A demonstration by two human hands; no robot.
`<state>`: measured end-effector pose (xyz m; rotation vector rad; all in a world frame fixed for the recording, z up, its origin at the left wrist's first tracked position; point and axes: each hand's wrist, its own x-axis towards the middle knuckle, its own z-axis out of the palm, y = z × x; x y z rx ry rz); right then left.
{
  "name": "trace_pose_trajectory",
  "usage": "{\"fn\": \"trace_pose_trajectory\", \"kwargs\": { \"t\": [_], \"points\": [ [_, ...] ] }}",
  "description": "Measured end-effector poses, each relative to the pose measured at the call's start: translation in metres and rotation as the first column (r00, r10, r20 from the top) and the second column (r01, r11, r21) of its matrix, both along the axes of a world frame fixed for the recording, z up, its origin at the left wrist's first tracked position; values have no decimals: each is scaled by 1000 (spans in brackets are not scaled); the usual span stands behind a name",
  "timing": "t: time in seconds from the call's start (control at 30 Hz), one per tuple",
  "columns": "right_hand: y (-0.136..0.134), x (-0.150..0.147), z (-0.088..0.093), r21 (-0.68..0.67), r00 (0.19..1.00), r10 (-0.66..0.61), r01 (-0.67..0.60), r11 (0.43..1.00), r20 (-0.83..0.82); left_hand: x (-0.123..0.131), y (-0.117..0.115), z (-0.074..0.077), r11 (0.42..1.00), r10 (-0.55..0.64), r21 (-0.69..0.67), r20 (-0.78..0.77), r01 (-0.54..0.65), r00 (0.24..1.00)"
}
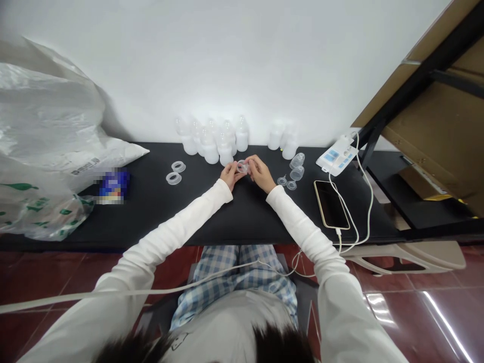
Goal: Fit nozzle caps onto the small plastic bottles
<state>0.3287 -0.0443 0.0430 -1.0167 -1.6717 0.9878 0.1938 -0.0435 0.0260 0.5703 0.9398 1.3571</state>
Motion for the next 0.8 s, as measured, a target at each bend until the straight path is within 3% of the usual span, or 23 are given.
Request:
{"fn": "trace_pose_trajectory", "kwargs": {
  "t": [0.13, 0.23, 0.3, 0.4, 0.5, 0.57, 0.67, 0.8],
  "points": [
    [-1, -4, -6, 57, 996, -35, 30, 998, 83, 2, -1, -4, 1000, -20, 9, -56, 20, 998],
    [-4, -8, -9, 274, 952, -197, 129, 953, 235, 3, -3, -4, 999, -7, 30, -67, 10, 998],
    [-12, -9, -6, 391, 929, -244, 123, 912, 277, 3, -3, -3, 1000, 23, 20, -63, -22, 998],
    [-33, -6, 5, 442, 926, -47, -135, 887, 375, -1, -1, -1, 997, 42, -60, -54, -45, 998],
    [-57, -1, 12, 444, 812, 174, -469, 764, 558, -7, 1, 0, 996, 13, -83, -20, -15, 1000],
    [-71, 0, 9, 425, 732, 206, -573, 700, 649, -10, 2, 0, 998, -8, -66, -2, 8, 1000],
    [-85, -2, 1, 389, 711, 200, -572, 722, 674, -12, 2, -1, 998, -27, -58, 2, 27, 1000],
    [-81, 0, 0, 295, 807, 265, -467, 833, 528, -13, 2, -3, 999, -19, -35, -8, 18, 1000]
  ]
}}
